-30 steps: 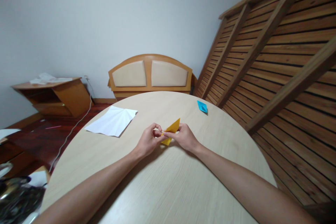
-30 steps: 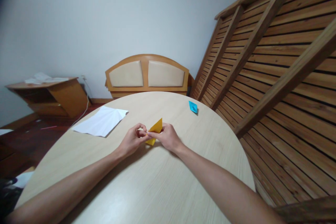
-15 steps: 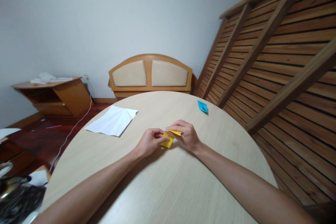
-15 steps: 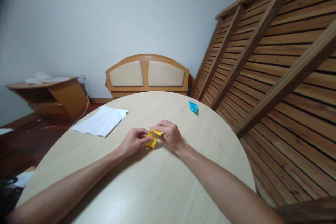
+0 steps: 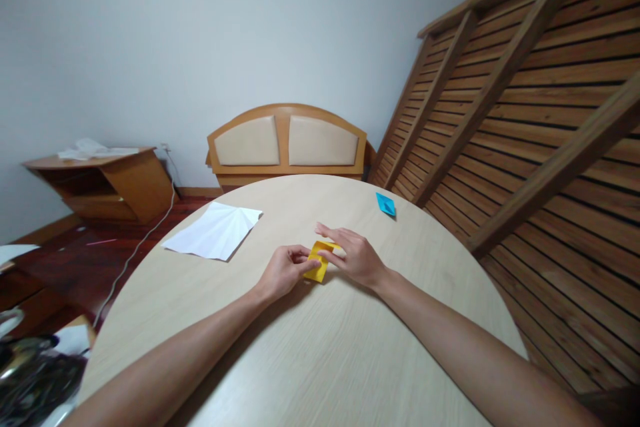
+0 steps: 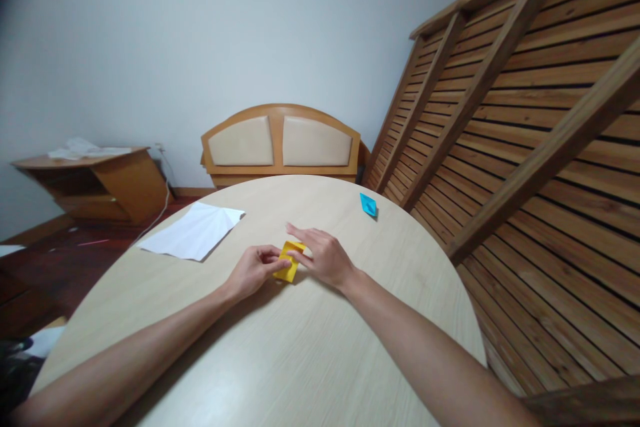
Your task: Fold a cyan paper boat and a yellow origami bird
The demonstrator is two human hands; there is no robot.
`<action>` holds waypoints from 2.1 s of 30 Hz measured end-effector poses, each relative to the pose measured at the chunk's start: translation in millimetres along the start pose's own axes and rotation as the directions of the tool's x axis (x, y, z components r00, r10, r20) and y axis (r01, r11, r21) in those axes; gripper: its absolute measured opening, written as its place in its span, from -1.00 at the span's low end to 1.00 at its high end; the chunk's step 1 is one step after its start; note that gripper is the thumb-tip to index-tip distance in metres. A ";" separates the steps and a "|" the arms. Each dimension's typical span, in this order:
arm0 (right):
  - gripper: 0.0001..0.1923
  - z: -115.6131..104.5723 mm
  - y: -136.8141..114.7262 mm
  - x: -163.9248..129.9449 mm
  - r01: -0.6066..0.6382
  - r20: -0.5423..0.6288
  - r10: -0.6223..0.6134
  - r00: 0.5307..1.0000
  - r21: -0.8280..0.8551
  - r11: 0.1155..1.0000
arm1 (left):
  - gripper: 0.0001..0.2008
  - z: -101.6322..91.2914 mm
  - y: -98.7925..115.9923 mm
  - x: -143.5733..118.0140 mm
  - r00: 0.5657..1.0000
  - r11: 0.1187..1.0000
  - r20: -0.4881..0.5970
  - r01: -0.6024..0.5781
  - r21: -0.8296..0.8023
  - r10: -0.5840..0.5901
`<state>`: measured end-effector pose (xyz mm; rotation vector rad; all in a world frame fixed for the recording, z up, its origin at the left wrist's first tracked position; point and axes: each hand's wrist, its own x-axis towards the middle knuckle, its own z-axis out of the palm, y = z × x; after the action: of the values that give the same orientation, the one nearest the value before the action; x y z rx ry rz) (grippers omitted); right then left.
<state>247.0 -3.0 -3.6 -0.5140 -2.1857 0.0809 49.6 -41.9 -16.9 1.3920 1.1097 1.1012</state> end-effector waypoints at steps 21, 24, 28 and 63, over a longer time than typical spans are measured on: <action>-0.63 9.8 3.7 -6.3 0.095 -0.051 -0.089 0.995 0.125 0.988 | -0.75 -1.3 4.7 -0.1 0.997 1.000 -0.079 0.011 0.024 -0.009; -0.62 8.5 3.7 -5.6 0.113 -0.051 -0.107 0.993 0.123 0.986 | -0.72 -0.9 4.3 0.1 0.998 1.000 -0.063 0.005 -0.001 -0.005; -0.60 6.9 3.2 -5.0 0.120 -0.029 -0.118 0.993 0.129 0.984 | -0.68 -0.9 4.8 -0.5 0.999 0.999 -0.045 -0.005 -0.039 0.004; -0.62 -2.4 -3.5 0.4 0.169 0.082 -0.173 0.981 0.058 0.984 | -0.44 -8.8 5.1 2.3 0.992 0.984 -0.096 -0.100 -0.150 0.087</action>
<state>247.4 -6.3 -1.0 -0.2975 -2.2979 0.0668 41.7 -38.7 -10.9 1.2943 1.0073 1.3003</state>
